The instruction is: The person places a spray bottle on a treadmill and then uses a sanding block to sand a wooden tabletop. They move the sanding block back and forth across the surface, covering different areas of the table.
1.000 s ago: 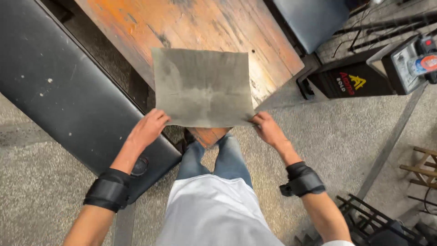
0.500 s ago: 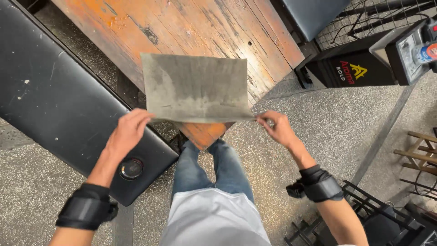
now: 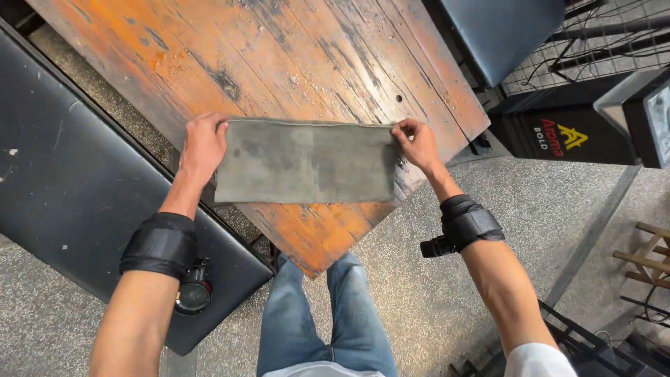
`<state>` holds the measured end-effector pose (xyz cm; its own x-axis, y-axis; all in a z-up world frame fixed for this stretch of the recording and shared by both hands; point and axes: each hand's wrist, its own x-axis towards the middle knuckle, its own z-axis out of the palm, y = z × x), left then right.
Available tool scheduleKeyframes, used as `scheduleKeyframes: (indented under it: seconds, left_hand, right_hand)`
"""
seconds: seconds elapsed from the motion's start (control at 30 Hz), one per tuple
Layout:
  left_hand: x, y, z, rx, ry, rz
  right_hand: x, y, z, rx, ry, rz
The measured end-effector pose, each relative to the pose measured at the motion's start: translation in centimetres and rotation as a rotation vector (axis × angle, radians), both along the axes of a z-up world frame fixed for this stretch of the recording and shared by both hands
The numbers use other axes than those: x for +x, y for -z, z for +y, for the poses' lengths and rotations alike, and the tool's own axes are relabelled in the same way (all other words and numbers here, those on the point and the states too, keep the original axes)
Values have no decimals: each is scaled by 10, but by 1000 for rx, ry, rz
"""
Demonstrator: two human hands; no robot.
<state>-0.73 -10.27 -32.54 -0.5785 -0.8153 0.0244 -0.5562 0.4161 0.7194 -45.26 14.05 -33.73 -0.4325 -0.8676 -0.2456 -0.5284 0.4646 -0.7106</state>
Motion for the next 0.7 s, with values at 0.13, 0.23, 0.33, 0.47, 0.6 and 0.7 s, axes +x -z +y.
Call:
scheduleKeyframes:
  seconds: [0.13,0.23,0.33,0.47,0.6,0.7]
  left_hand:
    - [-2,2,0,-39,-31,-22]
    - [-8,0,2,-39,-101,18]
    - [-11,-14,14,38,-204,-138]
    - [2,-49,53,-115,62,-187]
    - [28,-69,115,-77,467,-327]
    - [42,-35,142,-239,425,-401]
  right_hand:
    - [12,-8,-10,35,80,-20]
    - [20,-14,-15,69,97,50]
    - [39,-28,-9,-35,139,377]
    - [89,-70,32,-148,-121,422]
    - [137,-102,79,-118,-498,502]
    - [138,-104,95,-46,-442,422]
